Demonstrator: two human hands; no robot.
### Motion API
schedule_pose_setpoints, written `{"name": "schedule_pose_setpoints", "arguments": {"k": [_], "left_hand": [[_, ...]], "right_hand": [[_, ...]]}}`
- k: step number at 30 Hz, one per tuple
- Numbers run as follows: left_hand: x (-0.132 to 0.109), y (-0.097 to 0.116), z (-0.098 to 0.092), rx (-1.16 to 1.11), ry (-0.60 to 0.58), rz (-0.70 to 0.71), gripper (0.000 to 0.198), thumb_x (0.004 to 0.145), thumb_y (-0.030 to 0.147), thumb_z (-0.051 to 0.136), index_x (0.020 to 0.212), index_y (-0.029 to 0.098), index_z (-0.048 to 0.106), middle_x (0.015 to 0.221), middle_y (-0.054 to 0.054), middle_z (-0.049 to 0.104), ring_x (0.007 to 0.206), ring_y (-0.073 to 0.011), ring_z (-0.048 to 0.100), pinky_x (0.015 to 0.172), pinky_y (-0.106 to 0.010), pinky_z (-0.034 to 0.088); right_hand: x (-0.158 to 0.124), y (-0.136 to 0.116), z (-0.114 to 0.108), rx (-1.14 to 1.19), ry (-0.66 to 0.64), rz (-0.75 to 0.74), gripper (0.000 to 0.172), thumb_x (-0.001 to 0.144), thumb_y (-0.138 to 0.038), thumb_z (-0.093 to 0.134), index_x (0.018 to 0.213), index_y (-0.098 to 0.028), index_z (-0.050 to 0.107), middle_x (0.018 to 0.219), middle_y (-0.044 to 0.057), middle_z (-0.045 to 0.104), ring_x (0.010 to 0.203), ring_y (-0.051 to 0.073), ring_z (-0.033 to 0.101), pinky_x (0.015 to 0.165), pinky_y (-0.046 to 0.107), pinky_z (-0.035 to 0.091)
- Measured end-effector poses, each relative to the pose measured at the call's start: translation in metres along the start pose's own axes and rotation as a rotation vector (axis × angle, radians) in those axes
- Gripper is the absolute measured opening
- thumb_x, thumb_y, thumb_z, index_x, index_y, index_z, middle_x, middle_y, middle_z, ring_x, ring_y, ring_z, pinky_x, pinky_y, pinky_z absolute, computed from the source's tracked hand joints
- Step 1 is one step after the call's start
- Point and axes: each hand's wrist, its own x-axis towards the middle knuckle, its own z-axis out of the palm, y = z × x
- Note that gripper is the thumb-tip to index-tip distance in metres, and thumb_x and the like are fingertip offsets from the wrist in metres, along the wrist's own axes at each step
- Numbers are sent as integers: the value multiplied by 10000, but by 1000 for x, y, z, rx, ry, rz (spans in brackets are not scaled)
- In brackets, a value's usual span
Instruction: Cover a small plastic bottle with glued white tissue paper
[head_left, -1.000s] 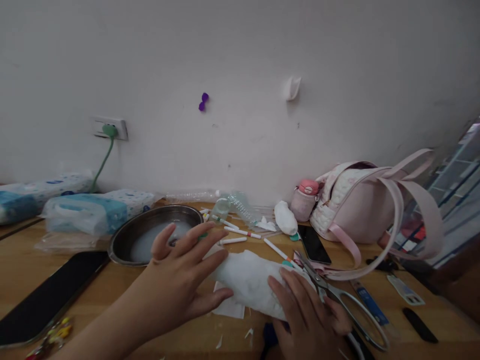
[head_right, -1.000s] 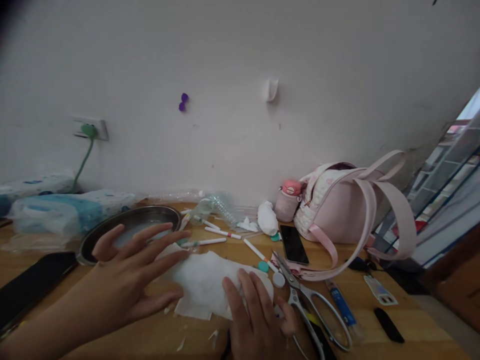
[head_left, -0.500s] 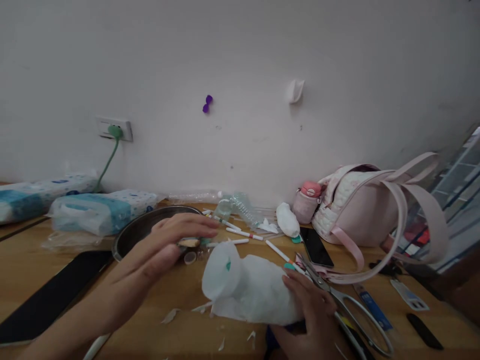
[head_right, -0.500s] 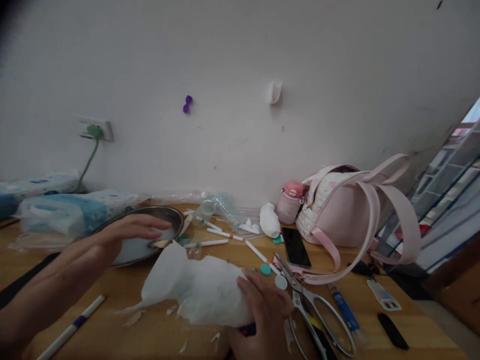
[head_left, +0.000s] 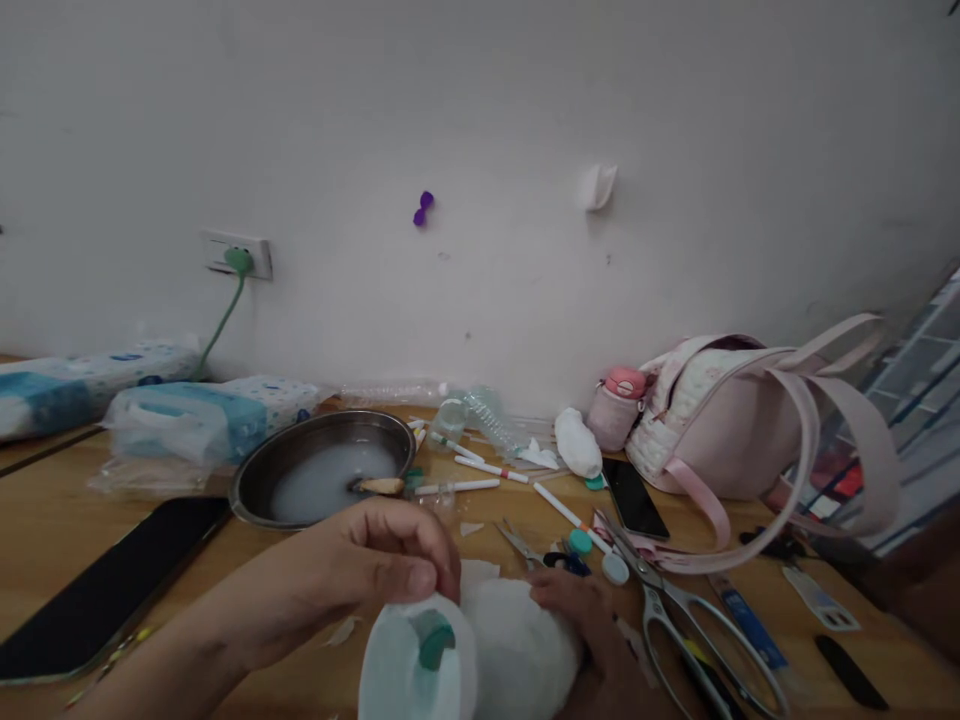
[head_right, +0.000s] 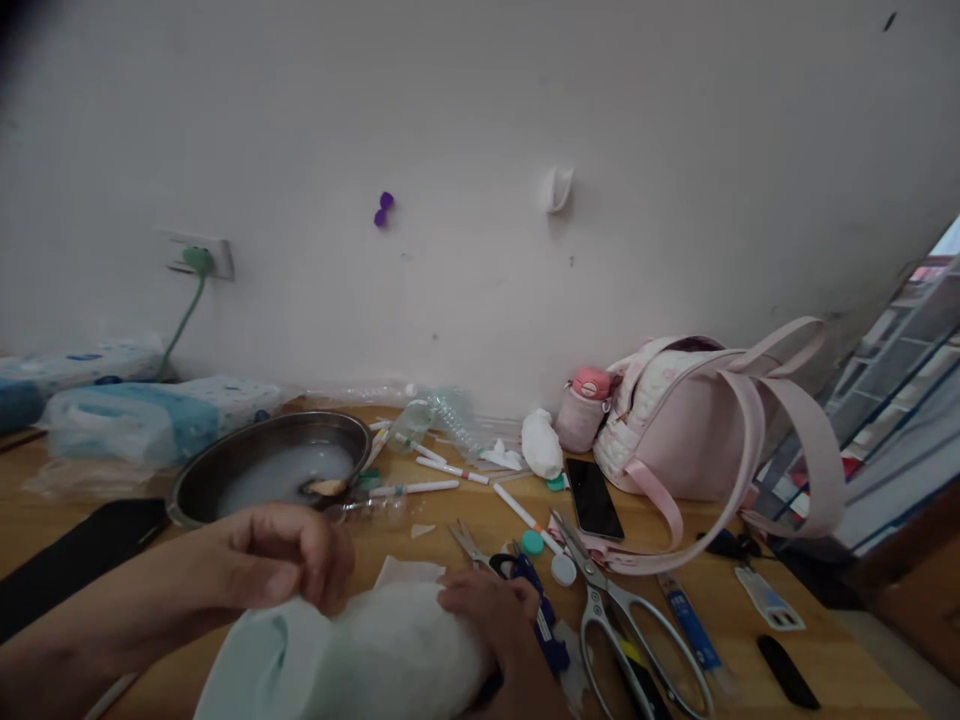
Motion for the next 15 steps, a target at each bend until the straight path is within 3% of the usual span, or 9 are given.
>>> {"name": "schedule_pose_setpoints", "arguments": {"k": [3, 7, 10, 15], "left_hand": [[-3, 1, -1, -6, 49, 22, 117, 761, 368, 661, 758, 251, 657, 762, 35, 668, 674, -118, 594, 615, -218, 469], [-6, 5, -5, 421, 233, 185, 68, 754, 318, 658, 718, 261, 665, 737, 49, 673, 703, -136, 615, 687, -256, 483], [-8, 12, -2, 722, 337, 276, 64, 760, 272, 640, 698, 263, 654, 705, 69, 664, 681, -134, 605, 760, -295, 455], [-15, 13, 7, 969, 401, 418, 104, 746, 196, 543, 703, 273, 598, 706, 90, 649, 722, -134, 585, 682, -234, 432]], "right_hand": [[-4, -1, -2, 96, -101, 91, 569, 659, -180, 692, 1182, -255, 482, 1040, 30, 691, 919, 173, 683, 804, 239, 538], [-6, 1, -7, 205, -257, 200, 742, 557, -164, 808, 1221, -278, 497, 1096, 40, 671, 973, 211, 670, 832, 287, 551], [-3, 1, -13, 263, -363, 225, 747, 583, -146, 801, 1246, -286, 488, 1133, 46, 661, 1013, 211, 660, 863, 291, 542], [-2, 0, -18, 324, -424, 295, 673, 657, -124, 759, 1246, -334, 508, 1165, 16, 649, 1058, 198, 638, 918, 286, 506]]}}
